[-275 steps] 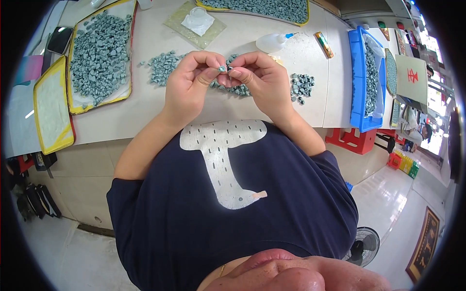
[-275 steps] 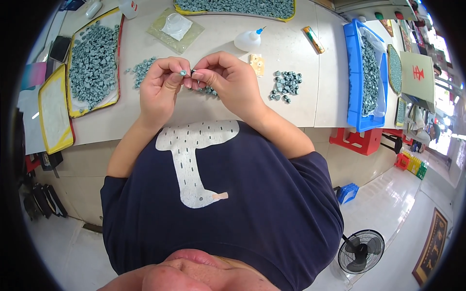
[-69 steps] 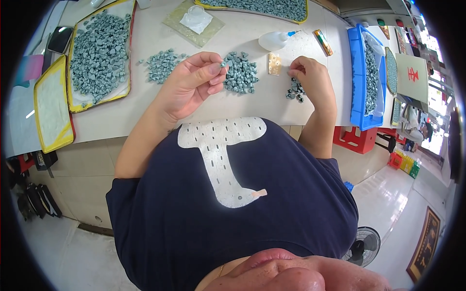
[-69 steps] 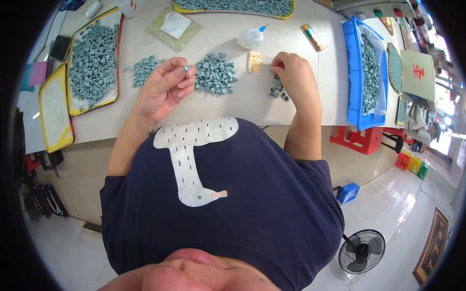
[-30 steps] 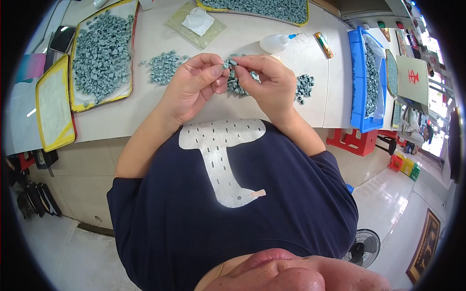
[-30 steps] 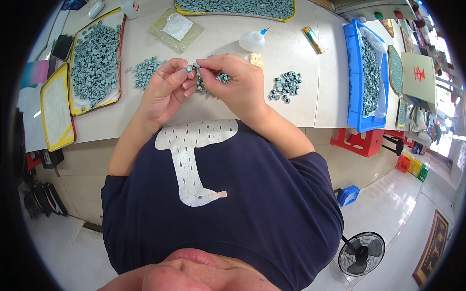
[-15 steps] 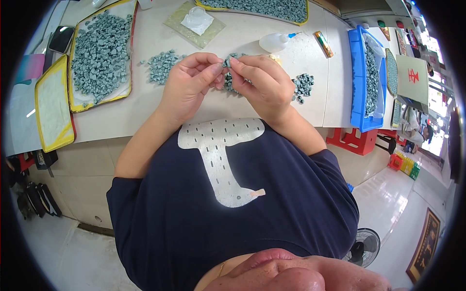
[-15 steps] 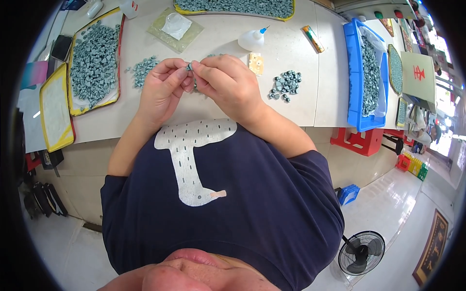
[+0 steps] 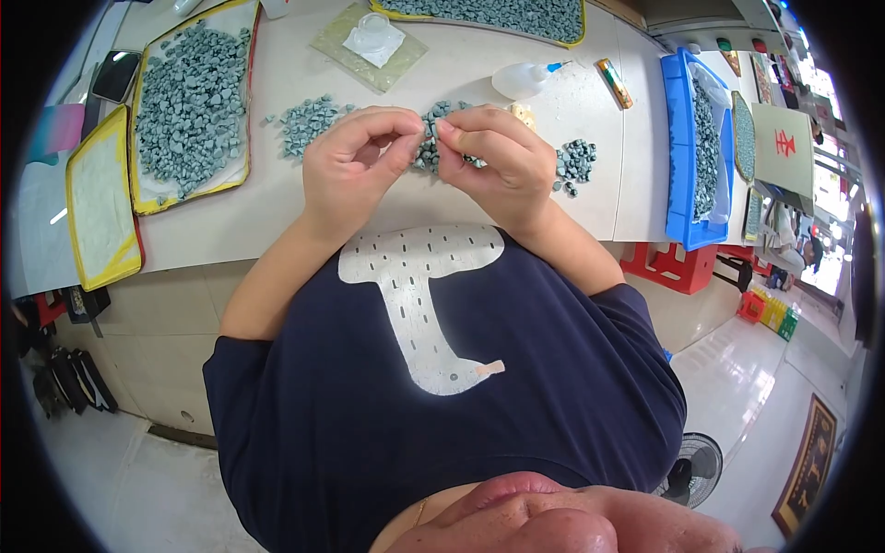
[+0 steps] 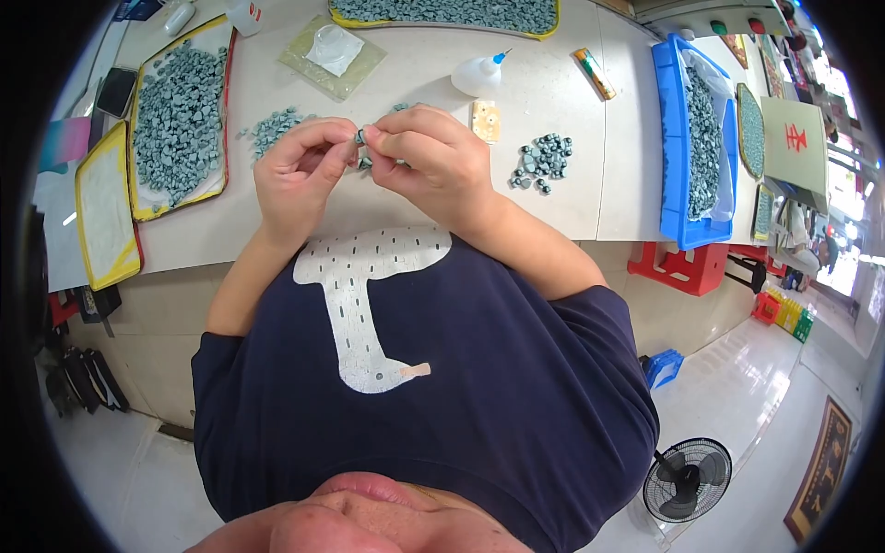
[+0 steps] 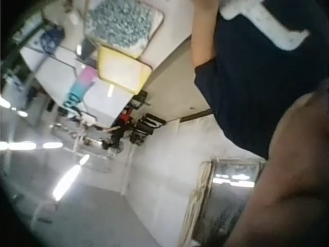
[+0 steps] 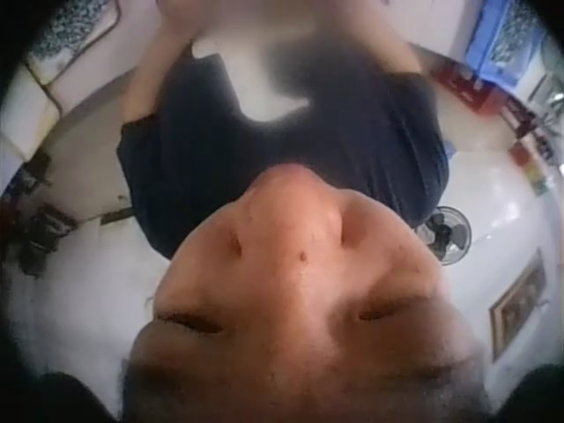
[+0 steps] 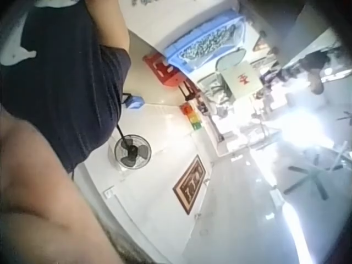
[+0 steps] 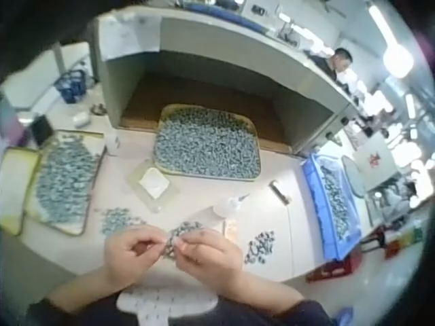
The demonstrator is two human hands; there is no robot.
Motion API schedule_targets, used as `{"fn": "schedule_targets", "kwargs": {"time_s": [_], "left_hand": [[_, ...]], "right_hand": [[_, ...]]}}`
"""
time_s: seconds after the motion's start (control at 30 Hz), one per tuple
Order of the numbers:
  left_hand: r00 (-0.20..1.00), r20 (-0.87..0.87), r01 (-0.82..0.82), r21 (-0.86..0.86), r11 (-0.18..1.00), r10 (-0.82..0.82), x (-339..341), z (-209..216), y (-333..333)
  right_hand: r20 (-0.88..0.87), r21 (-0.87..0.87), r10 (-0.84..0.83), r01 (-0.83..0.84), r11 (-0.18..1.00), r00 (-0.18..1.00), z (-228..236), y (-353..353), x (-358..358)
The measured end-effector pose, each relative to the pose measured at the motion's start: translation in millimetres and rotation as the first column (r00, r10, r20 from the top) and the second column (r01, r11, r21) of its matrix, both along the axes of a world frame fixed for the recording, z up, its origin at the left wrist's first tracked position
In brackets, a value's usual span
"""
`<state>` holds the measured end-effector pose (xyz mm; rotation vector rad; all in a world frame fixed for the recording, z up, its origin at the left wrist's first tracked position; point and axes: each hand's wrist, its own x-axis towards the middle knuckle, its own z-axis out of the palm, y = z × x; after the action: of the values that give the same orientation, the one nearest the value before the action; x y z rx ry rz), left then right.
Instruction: The recorder is applying glue to small blue plastic components and joining them together at a factory assembly bench.
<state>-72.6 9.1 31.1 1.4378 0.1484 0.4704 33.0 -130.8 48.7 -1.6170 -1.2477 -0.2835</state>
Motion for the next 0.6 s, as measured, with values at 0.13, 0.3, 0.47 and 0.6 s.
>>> {"fn": "schedule_targets", "kwargs": {"time_s": [0.13, 0.3, 0.47, 0.6], "left_hand": [[0.988, 0.144, -0.099, 0.343, 0.934, 0.052, 6, 6, 4], [0.917, 0.398, -0.268, 0.626, 0.732, -0.004, 13, 10, 13], [0.902, 0.428, -0.328, 0.598, 0.731, 0.055, 10, 9, 10], [0.91, 0.411, -0.331, 0.646, 0.688, 0.052, 8, 13, 10]], "right_hand": [[-0.155, 0.005, 0.044, -0.044, 0.999, 0.987, -8, -2, -1], [-0.367, -0.022, 0.041, -0.053, 0.998, 0.929, -7, -1, -6], [-0.379, -0.018, 0.077, -0.091, 0.996, 0.922, -7, -1, -7], [-0.316, -0.003, 0.058, -0.062, 0.998, 0.947, -3, 0, -8]]}}
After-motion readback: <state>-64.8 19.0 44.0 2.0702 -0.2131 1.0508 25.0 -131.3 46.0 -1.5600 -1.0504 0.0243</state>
